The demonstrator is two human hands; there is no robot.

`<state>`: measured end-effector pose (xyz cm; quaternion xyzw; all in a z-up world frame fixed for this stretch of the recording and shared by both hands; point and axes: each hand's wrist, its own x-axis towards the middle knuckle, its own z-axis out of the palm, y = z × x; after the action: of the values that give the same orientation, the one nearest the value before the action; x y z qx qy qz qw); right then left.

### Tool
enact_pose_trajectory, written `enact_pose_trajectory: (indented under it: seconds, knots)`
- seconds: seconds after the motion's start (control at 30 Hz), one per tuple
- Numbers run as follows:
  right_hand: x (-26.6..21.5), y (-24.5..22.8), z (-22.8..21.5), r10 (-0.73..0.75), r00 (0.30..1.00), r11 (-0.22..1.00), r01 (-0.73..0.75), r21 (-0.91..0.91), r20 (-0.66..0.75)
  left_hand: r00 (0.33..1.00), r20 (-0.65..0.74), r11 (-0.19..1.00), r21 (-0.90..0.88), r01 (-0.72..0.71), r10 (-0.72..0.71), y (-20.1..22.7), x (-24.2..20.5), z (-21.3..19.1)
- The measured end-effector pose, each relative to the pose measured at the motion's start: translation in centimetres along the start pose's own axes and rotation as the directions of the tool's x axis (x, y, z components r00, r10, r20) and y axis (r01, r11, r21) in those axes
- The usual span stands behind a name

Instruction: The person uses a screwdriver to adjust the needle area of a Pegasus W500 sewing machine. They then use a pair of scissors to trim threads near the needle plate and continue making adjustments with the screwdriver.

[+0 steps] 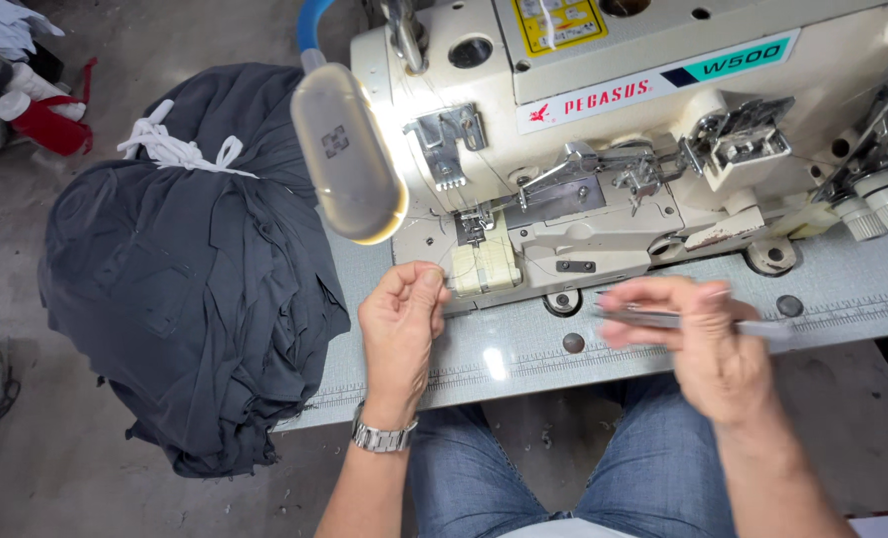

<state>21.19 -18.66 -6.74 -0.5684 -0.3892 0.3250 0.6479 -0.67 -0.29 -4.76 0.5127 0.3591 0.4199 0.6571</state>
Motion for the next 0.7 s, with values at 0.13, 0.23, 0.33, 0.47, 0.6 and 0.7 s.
enact_pose_trajectory:
  seconds: [0.13,0.23,0.33,0.47,0.6,0.7]
  knots:
    - [0.6,-4.3,7.7,-0.272,0.958,0.96,0.277,0.04,-0.091,0.995,0.085,0.912,-0.402,0.081,-0.051,-0.5,0.3,1.2]
    - [1.4,-3.9,10.8,-0.396,0.909,0.918,0.393,-0.049,-0.131,0.98,0.147,0.777,-0.598,0.198,-0.137,-2.0,0.9,2.1]
    - [2.1,-3.3,12.7,-0.434,0.869,0.894,0.448,0.005,-0.238,0.97,0.116,0.694,-0.681,0.234,-0.213,-2.8,1.1,2.8]
    - [2.6,-2.7,13.7,-0.547,0.802,0.834,0.546,-0.077,-0.241,0.958,0.127,0.649,-0.712,0.268,-0.257,-3.0,1.1,3.0]
    - [3.0,-1.2,14.0,-0.625,0.743,0.78,0.583,-0.227,-0.241,0.957,0.151,0.608,-0.744,0.276,-0.249,-2.8,0.9,3.3]
    - [3.3,-1.6,14.4,-0.638,0.731,0.77,0.597,-0.225,-0.244,0.959,0.155,0.6,-0.753,0.27,-0.238,-2.9,0.9,3.4]
